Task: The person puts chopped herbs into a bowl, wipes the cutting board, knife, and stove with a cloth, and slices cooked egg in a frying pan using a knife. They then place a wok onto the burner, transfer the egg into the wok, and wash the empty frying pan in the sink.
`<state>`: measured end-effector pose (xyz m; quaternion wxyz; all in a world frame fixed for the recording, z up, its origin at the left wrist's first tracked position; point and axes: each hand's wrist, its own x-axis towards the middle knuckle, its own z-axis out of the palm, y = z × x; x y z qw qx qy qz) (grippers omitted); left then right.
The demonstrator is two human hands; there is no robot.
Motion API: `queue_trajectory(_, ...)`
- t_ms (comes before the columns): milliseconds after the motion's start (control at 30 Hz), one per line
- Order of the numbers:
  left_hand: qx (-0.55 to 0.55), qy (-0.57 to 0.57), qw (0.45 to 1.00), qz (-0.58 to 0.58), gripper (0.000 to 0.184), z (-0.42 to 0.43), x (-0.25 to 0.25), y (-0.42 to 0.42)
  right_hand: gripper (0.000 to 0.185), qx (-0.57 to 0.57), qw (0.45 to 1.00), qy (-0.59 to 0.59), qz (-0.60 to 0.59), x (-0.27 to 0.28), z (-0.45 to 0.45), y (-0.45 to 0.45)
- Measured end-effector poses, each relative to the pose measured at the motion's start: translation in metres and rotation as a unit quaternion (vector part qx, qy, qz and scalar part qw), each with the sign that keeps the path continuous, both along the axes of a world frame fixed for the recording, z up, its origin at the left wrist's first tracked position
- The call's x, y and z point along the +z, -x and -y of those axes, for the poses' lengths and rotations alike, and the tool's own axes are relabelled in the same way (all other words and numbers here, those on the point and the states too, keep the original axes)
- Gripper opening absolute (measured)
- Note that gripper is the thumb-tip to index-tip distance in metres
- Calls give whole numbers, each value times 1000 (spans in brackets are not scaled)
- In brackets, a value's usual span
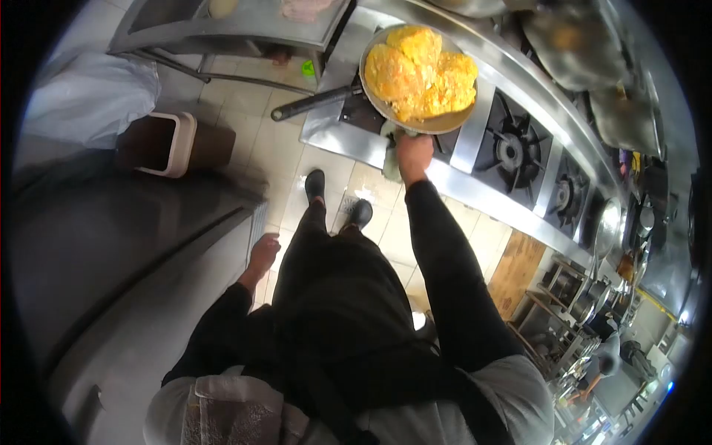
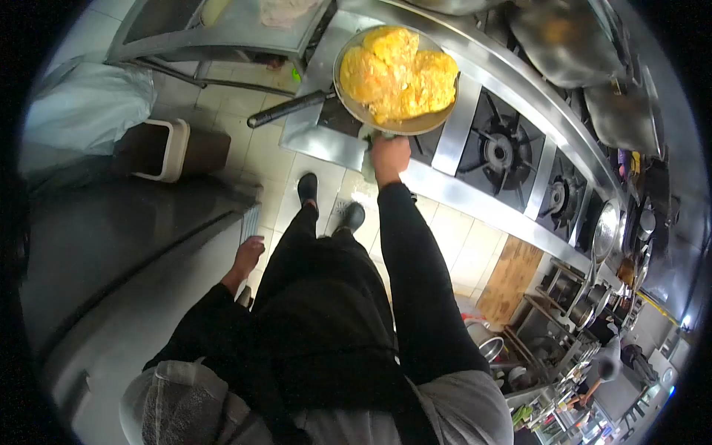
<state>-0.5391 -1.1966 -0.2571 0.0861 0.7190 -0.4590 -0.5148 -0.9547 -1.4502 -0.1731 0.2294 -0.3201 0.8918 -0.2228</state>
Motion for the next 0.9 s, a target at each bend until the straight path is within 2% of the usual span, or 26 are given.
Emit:
queue_trajectory(67, 1, 22, 1000, -18, 27, -3, -18, -6, 57, -6, 1000, -9, 8, -5, -15, 4)
queue_trajectory(100, 0, 29, 999, -19, 27, 4, -17, -7, 54, 28, 999, -5, -21, -3, -26, 7)
queue_trajectory(167, -71, 75, 994, -43, 28, 1, -4, -7, 48, 99, 992, -11, -82, -7, -57, 18)
queue_trajectory(200, -69, 76, 994, -46, 28, 2, 2, -5, 45, 81, 993, -20, -78, -20, -69, 55)
queue_trajectory(233, -10, 63, 995, -71, 31, -1, 10, -5, 42, 62, 995, -32, -73, -29, -82, 92)
queue_trajectory(267, 46, 50, 993, -94, 35, -6, 16, -6, 41, 62, 993, -60, -82, -14, -85, 102)
queue_trajectory(300, 46, 50, 993, -95, 35, -15, 11, -12, 40, 62, 990, -84, -92, 4, -82, 106)
queue_trajectory(367, 47, 41, 995, -81, 39, -35, -6, -23, 46, 129, 982, -80, -113, -21, -81, 79)
queue_trajectory(400, 70, -41, 996, -27, 44, -37, -1, -18, 51, 212, 970, -35, -115, -22, -81, 53)
queue_trajectory(433, 70, -43, 996, -26, 44, -40, 1, -15, 56, 265, 960, -8, -95, -2, -70, 27)
queue_trajectory(500, 23, -62, 998, 5, 46, -41, 5, -14, 57, 132, 984, 39, -116, -11, -49, 13)
queue_trajectory(567, 5, -51, 998, 19, 47, -33, 15, -13, 56, 126, 977, 92, -146, -30, -53, -12)
queue_trajectory(600, 23, -47, 999, 15, 47, -28, 17, -11, 53, 130, 985, 61, -99, -10, -58, -37)
queue_trajectory(633, 44, -42, 998, 9, 47, -24, 16, -7, 53, 219, 971, 39, -90, -22, -61, -43)
queue_trajectory(700, 46, -53, 998, 4, 48, -31, -4, -13, 56, 307, 942, 49, -126, -11, -48, -57)
queue_trajectory(767, -15, -70, 997, 18, 47, -24, -18, -22, 55, 334, 934, 52, -117, -8, -47, -34)
queue_trajectory(833, -6, -55, 998, 7, 47, -18, -17, -33, 56, 364, 923, 61, -107, -13, -76, 21)
queue_trajectory(867, 19, -38, 999, -8, 48, -16, -17, -32, 57, 321, 940, 46, -103, -26, -94, 61)
queue_trajectory(900, 21, -35, 999, -11, 48, -15, -12, -30, 53, 240, 966, 54, -81, -4, -110, 90)
